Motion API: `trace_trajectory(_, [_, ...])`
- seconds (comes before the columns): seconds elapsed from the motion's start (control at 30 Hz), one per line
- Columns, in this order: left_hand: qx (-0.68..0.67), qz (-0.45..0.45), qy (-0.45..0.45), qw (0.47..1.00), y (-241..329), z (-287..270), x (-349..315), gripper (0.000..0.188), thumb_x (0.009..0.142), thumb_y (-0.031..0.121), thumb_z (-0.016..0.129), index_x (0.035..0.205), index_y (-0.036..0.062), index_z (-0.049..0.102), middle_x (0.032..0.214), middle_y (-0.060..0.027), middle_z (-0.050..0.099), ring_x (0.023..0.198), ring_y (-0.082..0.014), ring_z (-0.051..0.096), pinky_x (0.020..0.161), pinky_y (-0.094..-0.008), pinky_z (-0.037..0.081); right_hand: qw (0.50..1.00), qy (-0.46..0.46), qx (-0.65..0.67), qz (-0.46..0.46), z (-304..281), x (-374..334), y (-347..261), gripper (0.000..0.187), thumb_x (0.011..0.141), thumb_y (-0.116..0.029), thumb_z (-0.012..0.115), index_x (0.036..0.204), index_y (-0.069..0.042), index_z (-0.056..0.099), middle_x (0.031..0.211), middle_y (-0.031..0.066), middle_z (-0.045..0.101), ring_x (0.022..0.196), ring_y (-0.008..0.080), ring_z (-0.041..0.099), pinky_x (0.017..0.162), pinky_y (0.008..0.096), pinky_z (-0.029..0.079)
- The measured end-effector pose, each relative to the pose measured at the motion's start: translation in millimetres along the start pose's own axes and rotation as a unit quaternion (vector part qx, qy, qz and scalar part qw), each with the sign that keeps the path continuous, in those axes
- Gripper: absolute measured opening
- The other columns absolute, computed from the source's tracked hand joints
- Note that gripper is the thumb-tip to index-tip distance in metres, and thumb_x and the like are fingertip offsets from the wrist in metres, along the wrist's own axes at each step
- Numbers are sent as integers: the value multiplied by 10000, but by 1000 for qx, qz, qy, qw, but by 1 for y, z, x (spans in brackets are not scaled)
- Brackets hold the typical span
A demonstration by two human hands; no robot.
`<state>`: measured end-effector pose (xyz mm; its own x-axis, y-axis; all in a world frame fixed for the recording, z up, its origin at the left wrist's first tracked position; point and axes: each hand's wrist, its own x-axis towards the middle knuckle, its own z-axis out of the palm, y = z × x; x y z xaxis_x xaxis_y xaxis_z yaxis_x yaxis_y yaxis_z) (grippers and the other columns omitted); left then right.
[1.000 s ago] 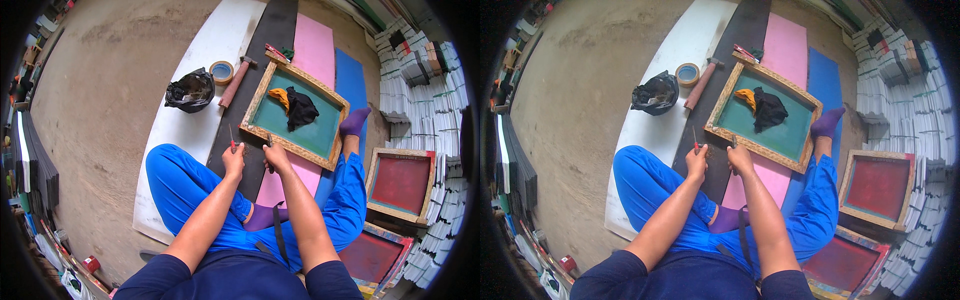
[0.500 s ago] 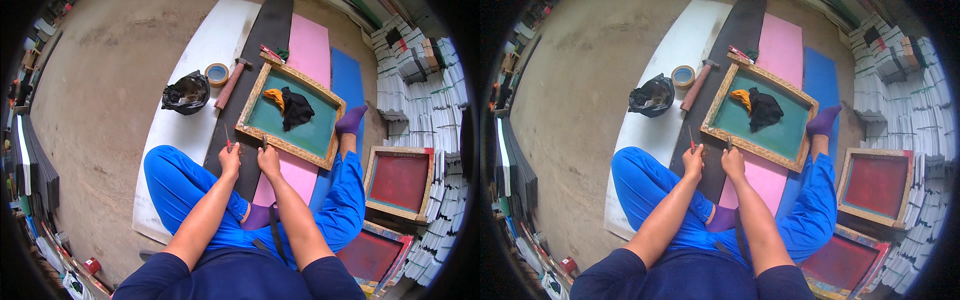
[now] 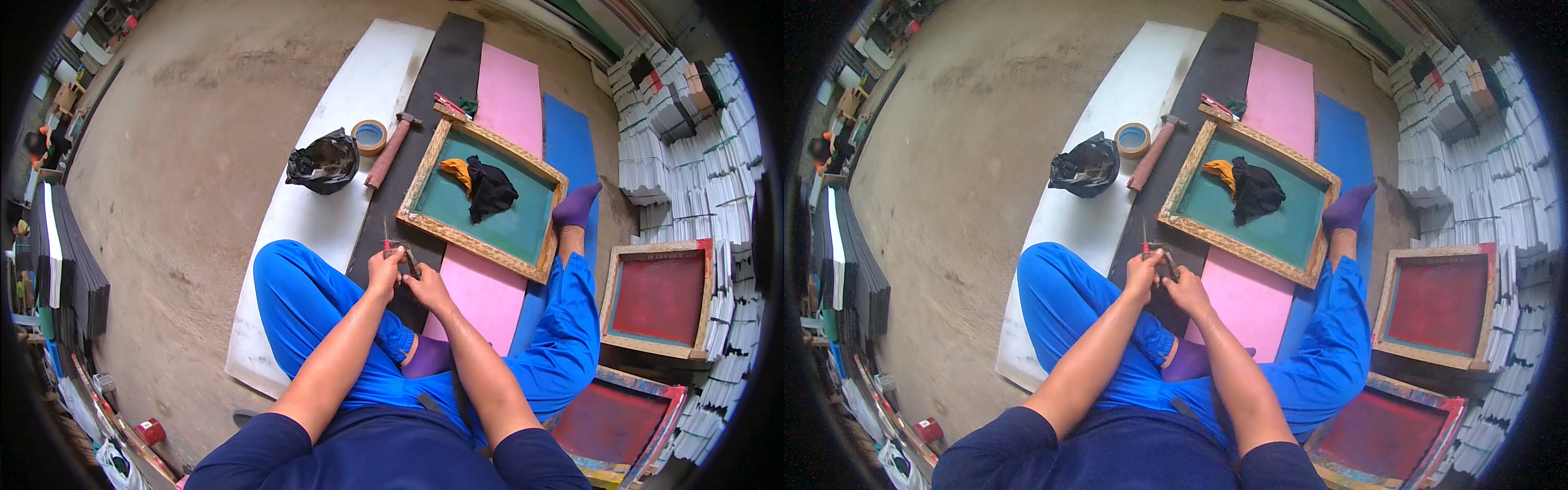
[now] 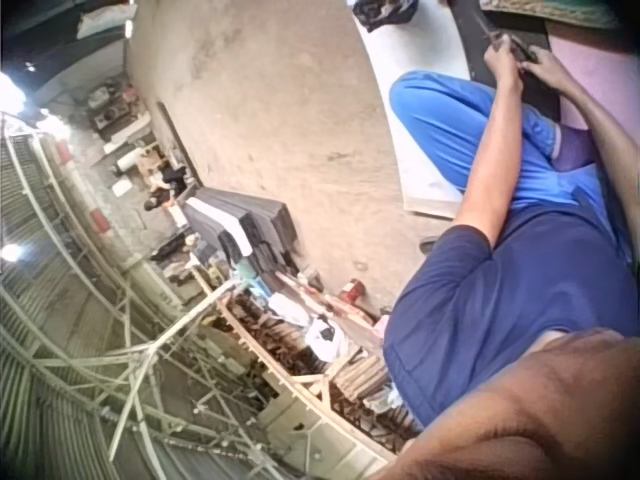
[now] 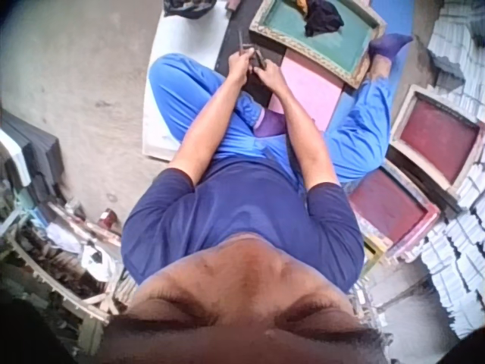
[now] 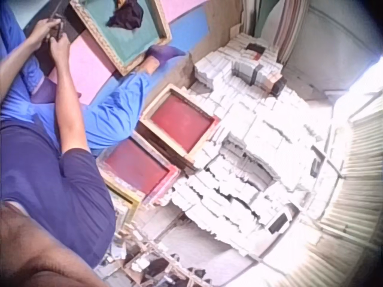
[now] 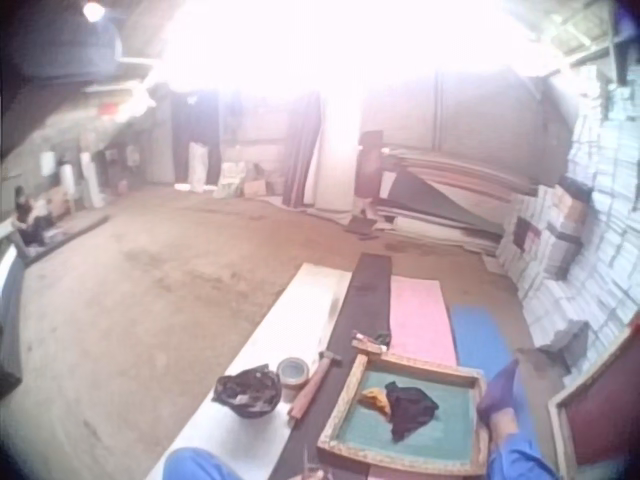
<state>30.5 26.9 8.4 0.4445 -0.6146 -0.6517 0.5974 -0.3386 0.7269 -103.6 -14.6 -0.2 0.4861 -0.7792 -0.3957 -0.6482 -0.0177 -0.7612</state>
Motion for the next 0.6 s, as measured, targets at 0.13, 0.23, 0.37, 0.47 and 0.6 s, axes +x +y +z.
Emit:
trace_trajectory(0.13, [-16,-11,39,999,-2,2,3,189,913,210,669,920,24,639,756,-50,626,384,-85,450,342,-252,327,974,-111,180,75,-1,2,0,191,854,-181,694,943,-25,632,719,68,648,613,170,661,523,293,512])
trace_trajectory(0.23, [-28,-2,53,998,-7,-2,11,158,910,186,656,911,29,639,745,-45,618,380,-86,448,333,-255,322,960,-154,220,82,-5,6,-1,179,875,-161,678,998,-40,630,736,49,635,603,168,656,522,289,522])
trace_trajectory(0.37, [-4,1,82,997,-4,2,3,165,910,187,667,912,26,632,704,-29,599,399,-92,433,383,-270,358,909,-240,275,202,-19,3,-19,242,946,-227,625,1116,-56,617,864,78,688,714,185,693,564,320,560])
trace_trajectory(0.47, [-10,28,136,990,-5,2,8,171,913,192,668,900,25,632,708,-32,599,393,-92,425,385,-272,343,886,-278,312,202,-17,6,-16,287,977,-287,588,1173,-78,606,976,95,710,816,205,711,613,351,584])
trace_trajectory(0.6, [15,30,147,989,0,0,7,195,906,218,689,880,32,636,727,-38,616,396,-90,420,389,-272,329,868,-293,342,207,-21,4,-21,309,987,-311,571,1202,-92,598,1037,103,713,886,217,714,658,373,595])
